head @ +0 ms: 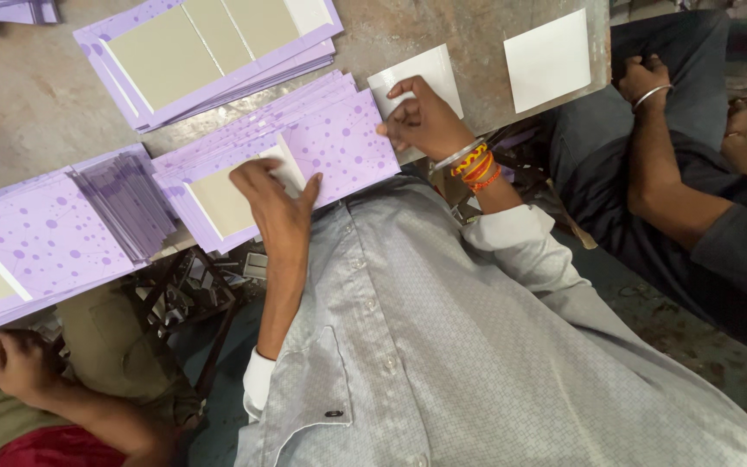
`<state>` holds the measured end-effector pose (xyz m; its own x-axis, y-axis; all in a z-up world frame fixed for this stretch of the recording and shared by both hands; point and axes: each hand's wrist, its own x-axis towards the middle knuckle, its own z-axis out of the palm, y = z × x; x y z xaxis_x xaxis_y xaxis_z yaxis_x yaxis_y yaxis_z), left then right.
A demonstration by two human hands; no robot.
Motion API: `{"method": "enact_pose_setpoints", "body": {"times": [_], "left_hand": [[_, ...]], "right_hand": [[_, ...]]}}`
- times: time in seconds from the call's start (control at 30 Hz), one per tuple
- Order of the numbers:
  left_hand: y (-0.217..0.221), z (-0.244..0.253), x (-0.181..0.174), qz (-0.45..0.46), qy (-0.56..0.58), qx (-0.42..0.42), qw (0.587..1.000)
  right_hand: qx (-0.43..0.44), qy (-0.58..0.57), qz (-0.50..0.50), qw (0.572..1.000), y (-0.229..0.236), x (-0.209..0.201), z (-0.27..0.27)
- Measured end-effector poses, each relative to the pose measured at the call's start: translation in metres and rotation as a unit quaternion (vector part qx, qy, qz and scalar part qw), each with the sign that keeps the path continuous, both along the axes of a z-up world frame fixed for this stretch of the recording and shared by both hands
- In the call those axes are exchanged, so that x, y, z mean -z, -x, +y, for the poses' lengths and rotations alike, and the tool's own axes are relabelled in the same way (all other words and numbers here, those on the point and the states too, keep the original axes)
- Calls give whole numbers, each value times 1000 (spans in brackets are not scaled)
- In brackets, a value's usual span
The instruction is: The person inserts white paper sheets into purple polka-dotted covers and stacks the completed units on the table. The person handles the covers and sheets by hand, repeatedly picking up a cover, inserting a sheet, and placing the finished item on a growing pile.
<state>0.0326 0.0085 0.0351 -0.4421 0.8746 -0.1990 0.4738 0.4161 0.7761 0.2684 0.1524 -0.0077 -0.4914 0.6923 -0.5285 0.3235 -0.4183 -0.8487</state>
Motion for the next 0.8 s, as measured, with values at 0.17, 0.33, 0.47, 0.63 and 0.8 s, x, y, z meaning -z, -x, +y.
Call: {"method": "enact_pose_setpoints", "body": {"times": [0.17, 0.33, 0.47, 0.63, 0.8], "left_hand": [[2, 3, 2, 43, -19, 13, 999], [3, 3, 1, 25, 5, 9, 1000], [2, 3, 0, 17, 3, -4, 1000], [2, 0, -2, 31, -32, -4, 999], [4, 3, -3, -12, -9, -13, 1000]], "right_hand": [[-9, -163, -31, 986, 21, 12, 15], [39, -142, -25, 989, 30, 24, 28], [-21, -239, -36, 970, 13, 26, 9], [-104, -147, -116, 977, -29, 5, -35], [-103, -80, -61, 990, -46, -13, -39]]}}
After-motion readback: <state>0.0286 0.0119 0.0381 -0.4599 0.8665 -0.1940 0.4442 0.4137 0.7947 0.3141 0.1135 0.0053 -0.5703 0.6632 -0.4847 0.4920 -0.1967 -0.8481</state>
